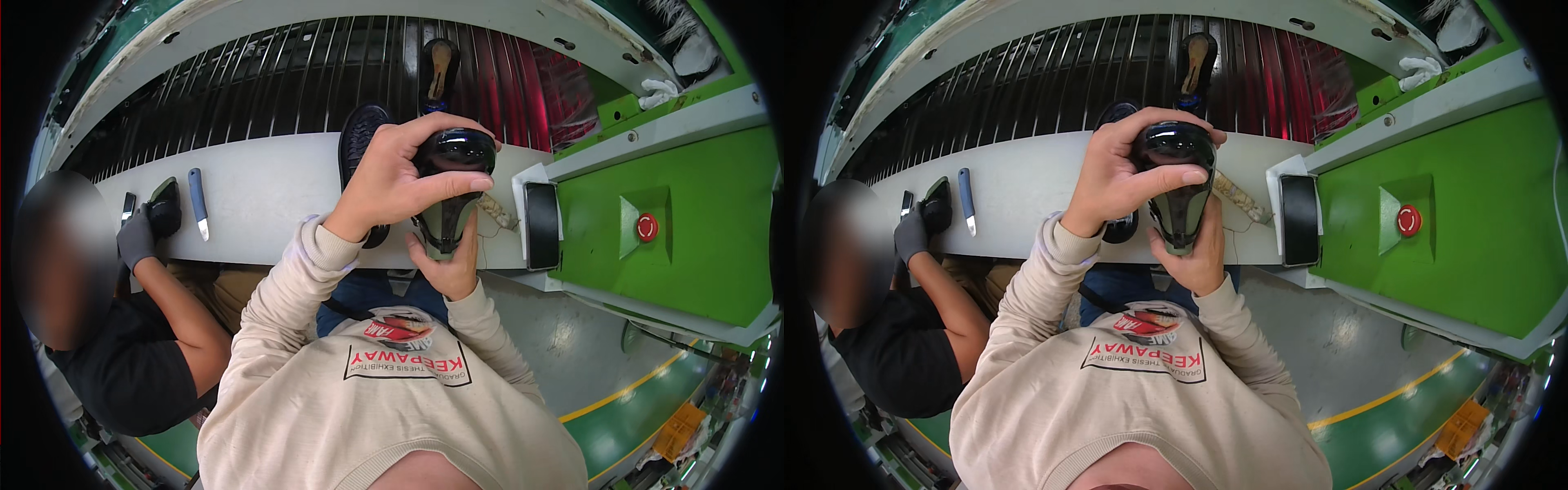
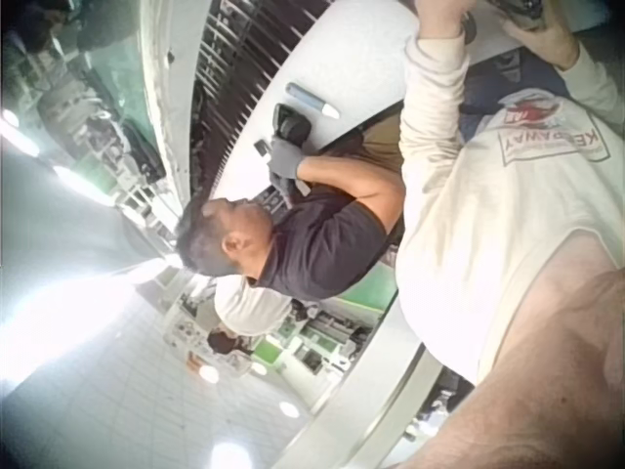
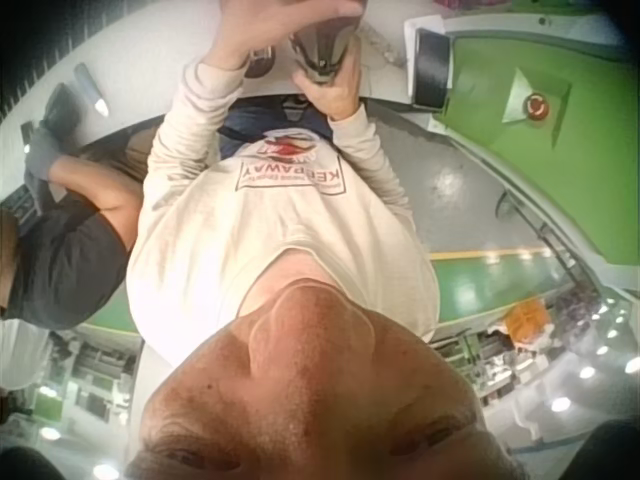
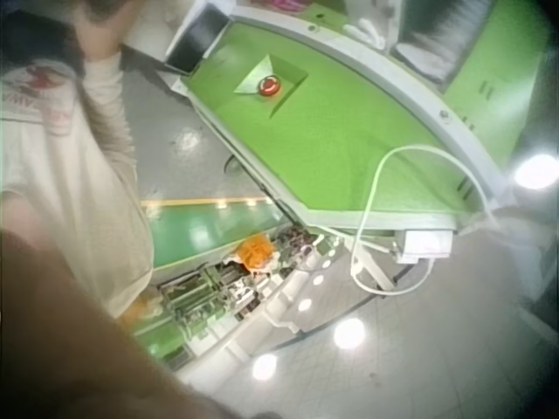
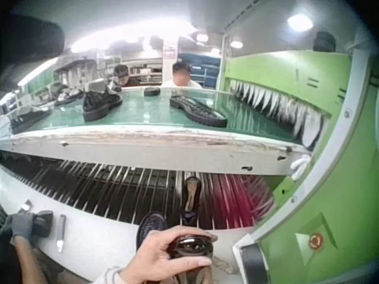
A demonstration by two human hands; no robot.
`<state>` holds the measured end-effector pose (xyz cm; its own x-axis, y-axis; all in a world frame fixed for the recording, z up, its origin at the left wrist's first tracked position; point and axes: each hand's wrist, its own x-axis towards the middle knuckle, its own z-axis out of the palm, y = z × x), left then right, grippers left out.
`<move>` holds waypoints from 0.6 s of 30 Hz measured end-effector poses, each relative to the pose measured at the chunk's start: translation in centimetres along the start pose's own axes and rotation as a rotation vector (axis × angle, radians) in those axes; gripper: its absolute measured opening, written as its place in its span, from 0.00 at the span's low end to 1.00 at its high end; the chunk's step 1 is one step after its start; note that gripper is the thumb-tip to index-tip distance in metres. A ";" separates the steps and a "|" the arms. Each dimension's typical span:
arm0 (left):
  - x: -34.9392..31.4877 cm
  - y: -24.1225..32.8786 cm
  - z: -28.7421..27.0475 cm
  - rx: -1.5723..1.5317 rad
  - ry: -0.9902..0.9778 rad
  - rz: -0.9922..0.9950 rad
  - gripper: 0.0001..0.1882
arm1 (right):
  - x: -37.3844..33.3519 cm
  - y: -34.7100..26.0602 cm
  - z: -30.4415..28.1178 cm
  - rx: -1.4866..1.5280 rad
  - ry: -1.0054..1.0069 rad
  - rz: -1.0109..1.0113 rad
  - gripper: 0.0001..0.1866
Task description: Assembling and inspecting shoe components on a manufacturing conveyor belt.
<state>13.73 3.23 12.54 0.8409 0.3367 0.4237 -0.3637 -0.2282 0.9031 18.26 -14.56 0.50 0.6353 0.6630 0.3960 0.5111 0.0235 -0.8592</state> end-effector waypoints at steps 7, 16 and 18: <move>0.8 -0.5 -1.0 -0.144 -0.109 0.020 0.37 | -0.2 0.7 0.2 0.002 0.020 0.024 0.47; 0.1 -15.1 -12.3 0.724 0.199 -0.481 0.26 | -0.7 1.1 0.7 0.044 0.051 0.016 0.45; 0.4 -15.9 -12.6 0.716 0.157 -0.447 0.24 | -0.7 1.1 0.4 0.070 0.042 0.041 0.45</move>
<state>14.76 18.54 -0.79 0.7606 0.6428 0.0905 0.3736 -0.5475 0.7488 18.13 -14.68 -0.89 0.6792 0.6326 0.3723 0.4433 0.0507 -0.8949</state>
